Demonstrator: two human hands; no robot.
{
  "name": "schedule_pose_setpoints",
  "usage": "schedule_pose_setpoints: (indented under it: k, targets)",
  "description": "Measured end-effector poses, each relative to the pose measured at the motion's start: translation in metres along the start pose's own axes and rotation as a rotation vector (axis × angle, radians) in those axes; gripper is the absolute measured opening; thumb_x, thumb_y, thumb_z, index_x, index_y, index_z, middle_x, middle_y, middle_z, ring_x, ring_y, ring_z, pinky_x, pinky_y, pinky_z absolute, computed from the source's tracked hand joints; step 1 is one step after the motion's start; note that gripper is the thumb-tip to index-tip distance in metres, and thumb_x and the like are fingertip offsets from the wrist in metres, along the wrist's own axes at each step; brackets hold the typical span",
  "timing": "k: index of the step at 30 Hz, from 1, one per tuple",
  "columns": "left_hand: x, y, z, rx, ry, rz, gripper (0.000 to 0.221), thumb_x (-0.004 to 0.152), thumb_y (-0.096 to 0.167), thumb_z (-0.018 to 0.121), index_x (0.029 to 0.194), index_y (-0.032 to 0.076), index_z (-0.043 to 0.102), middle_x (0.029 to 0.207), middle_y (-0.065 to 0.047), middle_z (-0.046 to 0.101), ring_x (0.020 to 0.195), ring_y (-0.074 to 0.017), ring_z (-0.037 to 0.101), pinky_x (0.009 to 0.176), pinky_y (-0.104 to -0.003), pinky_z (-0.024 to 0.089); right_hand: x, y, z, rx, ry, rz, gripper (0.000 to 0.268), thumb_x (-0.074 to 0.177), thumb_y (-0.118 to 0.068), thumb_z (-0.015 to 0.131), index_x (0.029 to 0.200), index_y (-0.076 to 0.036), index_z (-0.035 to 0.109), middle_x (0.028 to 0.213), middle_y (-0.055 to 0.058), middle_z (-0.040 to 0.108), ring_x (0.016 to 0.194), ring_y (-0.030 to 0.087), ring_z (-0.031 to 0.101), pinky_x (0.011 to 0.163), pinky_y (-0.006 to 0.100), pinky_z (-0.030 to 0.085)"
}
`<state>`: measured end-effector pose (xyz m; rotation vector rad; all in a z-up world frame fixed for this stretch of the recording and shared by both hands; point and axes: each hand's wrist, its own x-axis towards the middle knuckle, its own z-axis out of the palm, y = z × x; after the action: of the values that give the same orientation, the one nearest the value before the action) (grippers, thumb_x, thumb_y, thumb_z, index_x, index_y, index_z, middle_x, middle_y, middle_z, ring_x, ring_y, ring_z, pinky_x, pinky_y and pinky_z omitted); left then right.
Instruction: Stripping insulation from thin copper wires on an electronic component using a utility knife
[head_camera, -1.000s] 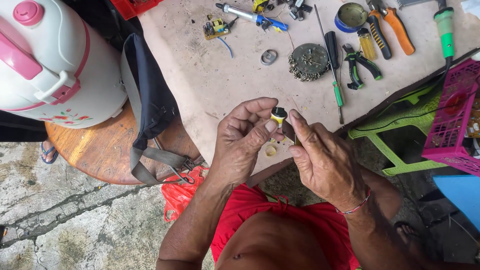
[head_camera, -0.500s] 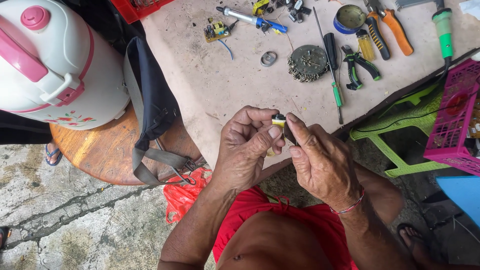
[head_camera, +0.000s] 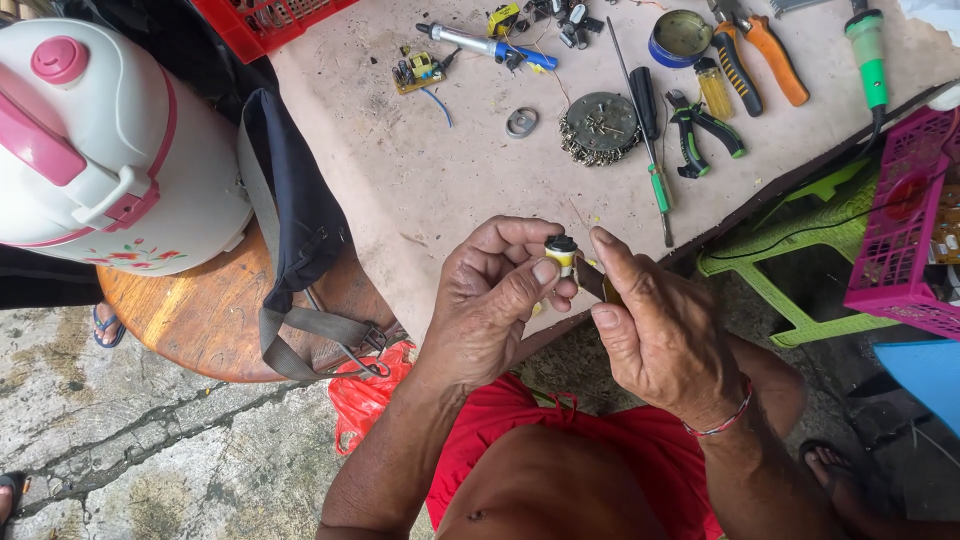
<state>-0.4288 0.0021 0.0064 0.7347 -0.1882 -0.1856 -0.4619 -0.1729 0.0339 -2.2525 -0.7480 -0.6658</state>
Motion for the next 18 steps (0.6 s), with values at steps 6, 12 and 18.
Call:
schedule_pose_setpoints:
  k: [6,12,18]
  targets:
    - [0.000,-0.005,-0.002,0.009,-0.014,-0.019,0.031,0.093,0.001,0.072,0.119,-0.014,0.062,0.093,-0.022,0.069,0.078,-0.0229,0.076,0.067,-0.030,0.068,0.000,0.006,0.002,-0.074,-0.005,-0.058,0.051,0.103,-0.026,0.047,0.142,0.005,0.059,0.080,0.015,0.064,0.060,0.029,0.066,0.055,0.039,0.057]
    - [-0.007,-0.008,-0.001,0.032,-0.012,-0.054,0.031,0.093,0.001,0.072,0.117,-0.015,0.063,0.091,-0.020,0.068,0.074,-0.0206,0.075,0.061,-0.027,0.067,-0.004,0.010,0.005,-0.117,0.023,-0.074,0.050,0.103,-0.028,0.048,0.139,0.003,0.062,0.085,0.014,0.067,0.062,0.028,0.068,0.057,0.039,0.057]
    - [-0.008,-0.014,-0.002,0.026,-0.014,-0.067,0.030,0.092,0.000,0.073,0.117,-0.015,0.064,0.090,-0.019,0.067,0.074,-0.0210,0.075,0.061,-0.027,0.067,-0.011,0.018,0.013,-0.124,0.080,-0.097,0.049,0.102,-0.030,0.051,0.136,0.004,0.062,0.087,0.012,0.068,0.062,0.027,0.067,0.057,0.038,0.057]
